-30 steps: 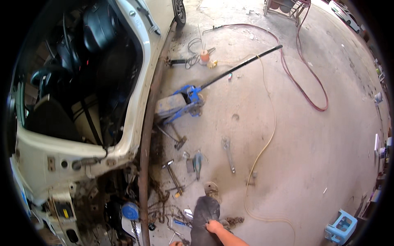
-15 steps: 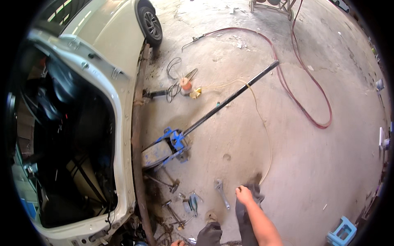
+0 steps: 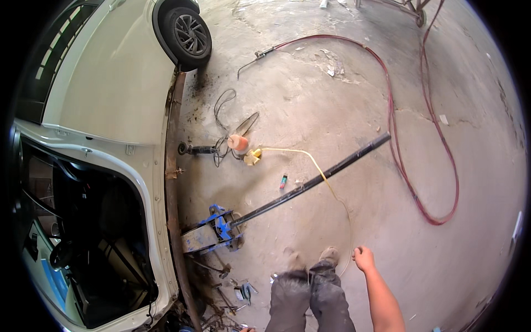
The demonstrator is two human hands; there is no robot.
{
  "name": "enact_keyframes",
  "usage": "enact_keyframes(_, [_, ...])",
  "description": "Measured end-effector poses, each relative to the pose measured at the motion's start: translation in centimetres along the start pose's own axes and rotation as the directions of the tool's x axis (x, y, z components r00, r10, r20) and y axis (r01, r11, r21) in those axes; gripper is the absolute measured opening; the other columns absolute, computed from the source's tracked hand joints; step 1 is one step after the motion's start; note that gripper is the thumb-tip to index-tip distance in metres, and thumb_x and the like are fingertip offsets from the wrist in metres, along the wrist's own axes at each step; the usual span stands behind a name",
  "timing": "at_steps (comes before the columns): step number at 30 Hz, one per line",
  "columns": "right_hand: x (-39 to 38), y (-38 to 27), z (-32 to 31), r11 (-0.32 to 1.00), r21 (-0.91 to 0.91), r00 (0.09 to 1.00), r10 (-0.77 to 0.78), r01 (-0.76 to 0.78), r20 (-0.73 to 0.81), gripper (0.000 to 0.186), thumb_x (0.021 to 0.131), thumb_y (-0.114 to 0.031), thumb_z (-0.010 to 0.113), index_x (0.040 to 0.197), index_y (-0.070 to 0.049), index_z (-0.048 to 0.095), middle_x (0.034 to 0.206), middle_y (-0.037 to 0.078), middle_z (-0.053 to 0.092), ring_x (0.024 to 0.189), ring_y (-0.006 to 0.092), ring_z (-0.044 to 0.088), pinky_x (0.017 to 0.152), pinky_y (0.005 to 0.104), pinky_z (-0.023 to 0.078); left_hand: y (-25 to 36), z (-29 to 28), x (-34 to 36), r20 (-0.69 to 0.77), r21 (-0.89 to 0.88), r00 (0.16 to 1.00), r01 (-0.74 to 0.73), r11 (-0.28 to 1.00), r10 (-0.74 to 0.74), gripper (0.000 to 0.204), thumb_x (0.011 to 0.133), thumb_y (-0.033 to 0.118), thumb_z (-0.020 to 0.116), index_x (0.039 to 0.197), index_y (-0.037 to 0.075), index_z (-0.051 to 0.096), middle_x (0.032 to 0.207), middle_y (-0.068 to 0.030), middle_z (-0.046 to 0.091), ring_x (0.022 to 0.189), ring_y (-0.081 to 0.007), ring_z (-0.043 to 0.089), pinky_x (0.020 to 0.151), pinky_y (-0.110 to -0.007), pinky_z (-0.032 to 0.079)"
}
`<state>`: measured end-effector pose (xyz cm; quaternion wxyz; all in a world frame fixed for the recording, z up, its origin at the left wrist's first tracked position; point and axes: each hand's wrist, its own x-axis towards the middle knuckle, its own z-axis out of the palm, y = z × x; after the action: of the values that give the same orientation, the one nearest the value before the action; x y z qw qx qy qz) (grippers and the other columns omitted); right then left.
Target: The person works on a white car in a garage, manipulating chains and a metal bar under the vehicle. They then move to the interior, adjusting the steering wheel and removing a floor mat.
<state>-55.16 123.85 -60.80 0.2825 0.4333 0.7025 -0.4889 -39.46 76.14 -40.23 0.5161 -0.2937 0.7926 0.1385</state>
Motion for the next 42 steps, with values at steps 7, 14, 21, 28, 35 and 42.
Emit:
enact_keyframes(7, [6.5, -7.6, -4.9, 0.995, -0.064, 0.991, -0.068, 0.076, 0.119, 0.025, 0.090, -0.017, 0.049, 0.097, 0.004, 0.060, 0.080, 0.013, 0.067, 0.069, 0.0174, 0.066, 0.057, 0.0303, 0.051, 7.0, 2.5, 4.2, -0.043, -0.027, 0.999, -0.022, 0.999, 0.021, 0.040, 0.092, 0.036, 0.044, 0.111, 0.004, 0.060, 0.087, -0.0224, 0.065, 0.087, -0.0385, 0.062, 0.078, -0.045, 0.048])
enact_keyframes(14, [13.2, -11.2, -11.5, 0.997, -0.075, 0.990, 0.029, -0.018, 0.139, 0.025, 0.091, -0.017, 0.047, 0.100, 0.002, 0.059, 0.080, 0.012, 0.066, 0.068, 0.0180, 0.065, 0.056, 0.0304, 0.050, 23.2, -1.1, 3.6, -0.129, -0.258, 0.980, -0.181, 0.949, 0.152, 0.035, 0.092, 0.030, 0.046, 0.111, 0.004, 0.060, 0.079, -0.0194, 0.066, 0.074, -0.0333, 0.065, 0.071, -0.043, 0.050])
enact_keyframes(21, [18.0, -15.8, -20.6, 0.991, -0.127, 0.989, 0.064, -0.046, 0.135, 0.022, 0.091, -0.015, 0.048, 0.093, 0.004, 0.058, 0.075, 0.012, 0.064, 0.063, 0.0174, 0.063, 0.055, 0.0297, 0.050, 30.0, 0.0, 1.4, -0.063, -0.260, 0.997, -0.057, 0.964, 0.042, 0.030, 0.091, 0.023, 0.047, 0.108, 0.002, 0.060, 0.080, -0.0167, 0.067, 0.074, -0.0291, 0.065, 0.071, -0.040, 0.050])
enact_keyframes(28, [27.5, -20.2, -28.7, 0.963, -0.268, 0.961, 0.047, 0.029, 0.273, 0.020, 0.090, -0.014, 0.051, 0.093, 0.004, 0.058, 0.077, 0.013, 0.065, 0.066, 0.0192, 0.064, 0.060, 0.0313, 0.052, 44.7, -0.4, -2.3, -0.078, -0.438, 0.985, 0.102, 0.893, -0.151, 0.034, 0.092, 0.027, 0.047, 0.110, 0.000, 0.059, 0.090, -0.0200, 0.066, 0.086, -0.0325, 0.063, 0.078, -0.041, 0.049])
enact_keyframes(35, [33.0, -31.0, -42.8, 0.981, -0.187, 0.957, 0.100, -0.050, 0.272, 0.027, 0.090, -0.021, 0.047, 0.099, 0.002, 0.058, 0.079, 0.014, 0.065, 0.066, 0.0212, 0.065, 0.057, 0.0326, 0.051, 56.3, 9.4, -6.1, -0.116, -0.408, 0.989, 0.037, 0.912, -0.092, 0.036, 0.092, 0.025, 0.049, 0.115, -0.002, 0.057, 0.100, -0.0241, 0.063, 0.096, -0.0362, 0.061, 0.084, -0.040, 0.047])
enact_keyframes(42, [37.9, -29.1, -54.5, 0.911, -0.410, 0.985, 0.104, -0.040, 0.135, 0.023, 0.088, -0.015, 0.048, 0.097, 0.003, 0.058, 0.074, 0.015, 0.065, 0.059, 0.0218, 0.064, 0.051, 0.0318, 0.051, 68.5, 2.6, -8.3, 0.021, -0.677, 0.994, 0.094, 0.730, -0.108, 0.034, 0.091, 0.026, 0.050, 0.110, -0.002, 0.058, 0.100, -0.0226, 0.064, 0.096, -0.0341, 0.061, 0.081, -0.041, 0.048])
